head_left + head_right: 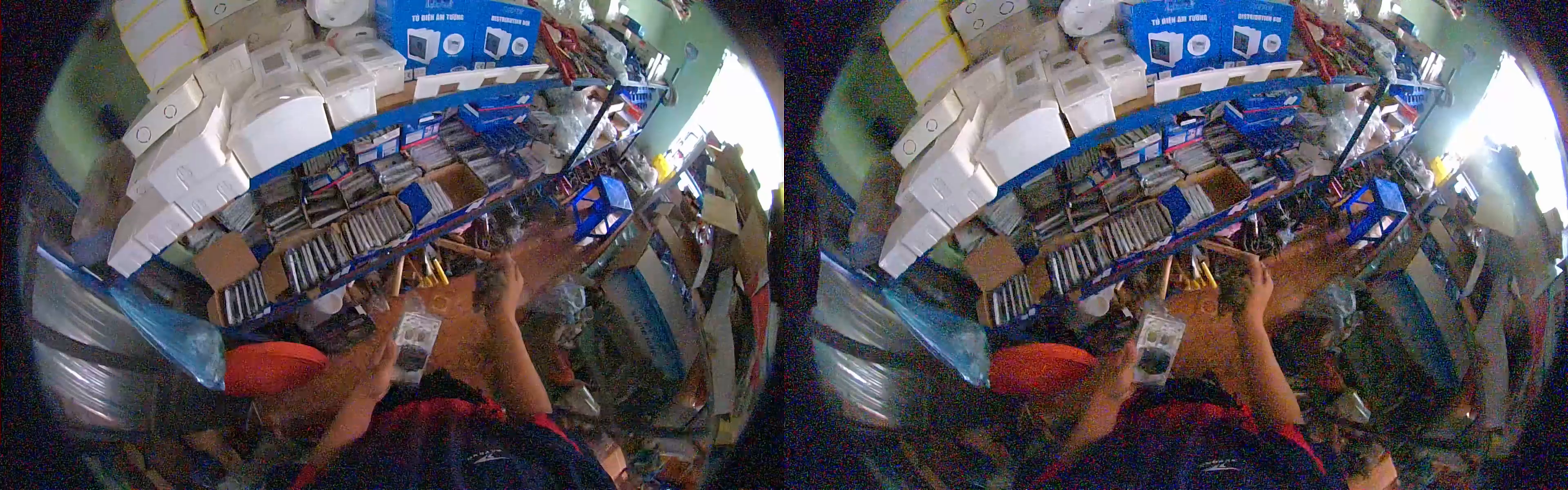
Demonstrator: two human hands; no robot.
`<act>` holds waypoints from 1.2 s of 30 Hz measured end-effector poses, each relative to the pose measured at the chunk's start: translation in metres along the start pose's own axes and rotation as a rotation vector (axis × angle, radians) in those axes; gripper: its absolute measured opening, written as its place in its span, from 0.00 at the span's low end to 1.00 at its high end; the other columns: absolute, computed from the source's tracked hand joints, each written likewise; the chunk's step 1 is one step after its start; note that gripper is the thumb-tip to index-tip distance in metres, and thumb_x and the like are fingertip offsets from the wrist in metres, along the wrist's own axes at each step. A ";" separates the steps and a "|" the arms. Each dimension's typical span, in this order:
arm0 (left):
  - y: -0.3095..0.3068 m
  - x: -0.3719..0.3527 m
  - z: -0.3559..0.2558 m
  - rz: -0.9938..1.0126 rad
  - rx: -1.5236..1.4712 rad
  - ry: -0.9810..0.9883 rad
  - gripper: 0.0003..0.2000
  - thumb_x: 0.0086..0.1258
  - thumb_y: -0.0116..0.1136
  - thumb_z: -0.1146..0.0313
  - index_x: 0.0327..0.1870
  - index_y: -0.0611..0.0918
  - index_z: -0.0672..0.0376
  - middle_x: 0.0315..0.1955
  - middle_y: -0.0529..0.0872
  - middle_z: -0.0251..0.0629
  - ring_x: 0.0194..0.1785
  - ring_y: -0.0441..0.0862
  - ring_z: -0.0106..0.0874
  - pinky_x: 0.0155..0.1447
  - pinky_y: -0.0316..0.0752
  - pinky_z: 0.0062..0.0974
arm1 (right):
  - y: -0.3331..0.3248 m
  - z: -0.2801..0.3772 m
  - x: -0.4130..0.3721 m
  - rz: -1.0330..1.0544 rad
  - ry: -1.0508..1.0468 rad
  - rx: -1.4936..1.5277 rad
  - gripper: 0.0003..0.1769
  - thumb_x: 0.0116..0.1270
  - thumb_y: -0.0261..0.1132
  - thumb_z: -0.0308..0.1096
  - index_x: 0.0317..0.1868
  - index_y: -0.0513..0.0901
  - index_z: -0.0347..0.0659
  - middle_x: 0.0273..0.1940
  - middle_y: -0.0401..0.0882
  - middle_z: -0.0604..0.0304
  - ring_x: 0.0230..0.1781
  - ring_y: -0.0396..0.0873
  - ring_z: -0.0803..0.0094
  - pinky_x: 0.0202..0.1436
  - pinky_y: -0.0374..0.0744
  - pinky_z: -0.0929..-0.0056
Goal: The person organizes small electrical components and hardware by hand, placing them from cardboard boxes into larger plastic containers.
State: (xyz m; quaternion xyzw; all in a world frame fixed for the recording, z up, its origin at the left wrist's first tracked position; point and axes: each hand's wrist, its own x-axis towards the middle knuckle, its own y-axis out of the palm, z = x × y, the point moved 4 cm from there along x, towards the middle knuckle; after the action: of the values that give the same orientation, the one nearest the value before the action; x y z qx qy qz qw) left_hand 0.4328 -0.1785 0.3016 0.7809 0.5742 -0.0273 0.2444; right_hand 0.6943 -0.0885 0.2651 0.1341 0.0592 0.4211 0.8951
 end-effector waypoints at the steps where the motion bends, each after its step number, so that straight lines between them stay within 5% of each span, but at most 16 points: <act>1: -0.017 0.017 0.027 0.053 -0.148 -0.076 0.31 0.68 0.42 0.40 0.60 0.69 0.58 0.52 0.77 0.36 0.52 0.76 0.32 0.54 0.73 0.32 | 0.004 -0.010 -0.012 0.111 0.147 0.252 0.13 0.66 0.59 0.38 0.33 0.79 0.35 0.28 0.80 0.60 0.27 0.76 0.66 0.35 0.75 0.72; 2: -0.034 0.034 0.054 0.095 -0.291 -0.160 0.32 0.68 0.40 0.39 0.61 0.69 0.58 0.51 0.77 0.35 0.52 0.77 0.32 0.54 0.73 0.32 | 0.008 -0.018 -0.024 0.223 0.287 0.505 0.14 0.66 0.59 0.38 0.36 0.79 0.34 0.30 0.80 0.61 0.29 0.77 0.65 0.38 0.75 0.72; 6: -0.059 0.058 0.074 0.133 -0.435 -0.233 0.33 0.67 0.39 0.38 0.61 0.68 0.57 0.52 0.77 0.36 0.52 0.77 0.33 0.54 0.74 0.33 | 0.088 -0.004 -0.124 0.273 -0.573 -0.749 0.14 0.60 0.63 0.39 0.44 0.77 0.42 0.33 0.79 0.55 0.34 0.78 0.56 0.40 0.76 0.64; 9: -0.075 0.059 0.068 0.190 -0.384 -0.244 0.34 0.66 0.39 0.37 0.61 0.68 0.57 0.52 0.78 0.37 0.51 0.78 0.34 0.54 0.75 0.34 | 0.098 -0.003 -0.114 0.562 -0.300 -1.112 0.11 0.60 0.61 0.34 0.44 0.77 0.43 0.33 0.79 0.50 0.34 0.79 0.52 0.36 0.76 0.60; 12: -0.080 0.056 0.069 0.270 -0.324 -0.280 0.35 0.65 0.38 0.36 0.62 0.68 0.57 0.52 0.78 0.38 0.51 0.78 0.34 0.54 0.75 0.34 | 0.089 -0.033 -0.097 0.613 -0.439 -1.138 0.10 0.61 0.60 0.31 0.44 0.77 0.43 0.33 0.80 0.48 0.34 0.79 0.50 0.33 0.76 0.59; 16: -0.080 0.053 0.056 0.427 -0.276 -0.280 0.36 0.65 0.38 0.34 0.62 0.68 0.57 0.52 0.78 0.39 0.51 0.78 0.36 0.53 0.76 0.35 | 0.074 -0.050 -0.058 0.301 -0.574 -1.182 0.10 0.62 0.60 0.32 0.44 0.77 0.40 0.28 0.80 0.54 0.26 0.80 0.63 0.27 0.76 0.67; 19: -0.079 0.054 0.035 0.340 -0.363 -0.213 0.37 0.64 0.38 0.33 0.62 0.67 0.57 0.52 0.78 0.39 0.52 0.78 0.36 0.53 0.76 0.36 | 0.080 0.012 -0.053 0.155 -0.342 -0.702 0.13 0.64 0.60 0.34 0.48 0.75 0.41 0.26 0.78 0.54 0.24 0.78 0.65 0.32 0.76 0.69; 22: -0.072 0.060 0.025 0.265 -0.474 -0.162 0.39 0.62 0.39 0.32 0.63 0.66 0.57 0.52 0.77 0.39 0.53 0.77 0.36 0.54 0.76 0.37 | 0.087 0.023 -0.075 0.236 -0.381 -0.302 0.16 0.62 0.64 0.34 0.47 0.74 0.35 0.30 0.80 0.54 0.28 0.79 0.69 0.35 0.76 0.73; 25: -0.080 0.084 0.055 0.204 -0.464 -0.150 0.38 0.63 0.40 0.34 0.65 0.64 0.56 0.55 0.75 0.39 0.54 0.76 0.37 0.55 0.75 0.39 | 0.115 0.009 -0.120 0.390 -0.172 -0.249 0.15 0.60 0.67 0.36 0.43 0.78 0.36 0.29 0.77 0.64 0.33 0.74 0.76 0.41 0.73 0.76; 32: -0.089 0.090 0.039 0.200 -0.137 -0.059 0.32 0.68 0.43 0.41 0.65 0.64 0.55 0.59 0.68 0.37 0.59 0.67 0.34 0.62 0.63 0.35 | 0.123 0.014 -0.078 0.444 -0.174 -0.734 0.15 0.57 0.69 0.37 0.40 0.78 0.37 0.24 0.78 0.53 0.23 0.77 0.66 0.30 0.74 0.70; 33: -0.088 0.095 0.036 0.216 -0.102 -0.039 0.31 0.69 0.43 0.42 0.65 0.64 0.56 0.60 0.66 0.37 0.61 0.65 0.33 0.64 0.59 0.33 | 0.121 -0.001 -0.068 0.402 -0.349 -0.731 0.15 0.57 0.70 0.38 0.38 0.77 0.38 0.25 0.79 0.51 0.23 0.79 0.63 0.29 0.74 0.70; 36: -0.105 0.111 0.055 0.231 0.054 -0.019 0.29 0.71 0.44 0.45 0.65 0.64 0.58 0.63 0.61 0.38 0.65 0.58 0.31 0.69 0.51 0.30 | 0.103 -0.023 -0.040 0.295 -0.439 -0.761 0.15 0.57 0.70 0.38 0.38 0.78 0.38 0.26 0.80 0.51 0.25 0.81 0.62 0.30 0.75 0.70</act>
State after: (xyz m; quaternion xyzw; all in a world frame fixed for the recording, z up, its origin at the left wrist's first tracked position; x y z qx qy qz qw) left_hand 0.3878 -0.0803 0.1805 0.8479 0.4770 -0.0220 0.2303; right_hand 0.5878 -0.0524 0.2728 -0.1110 -0.3101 0.4975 0.8025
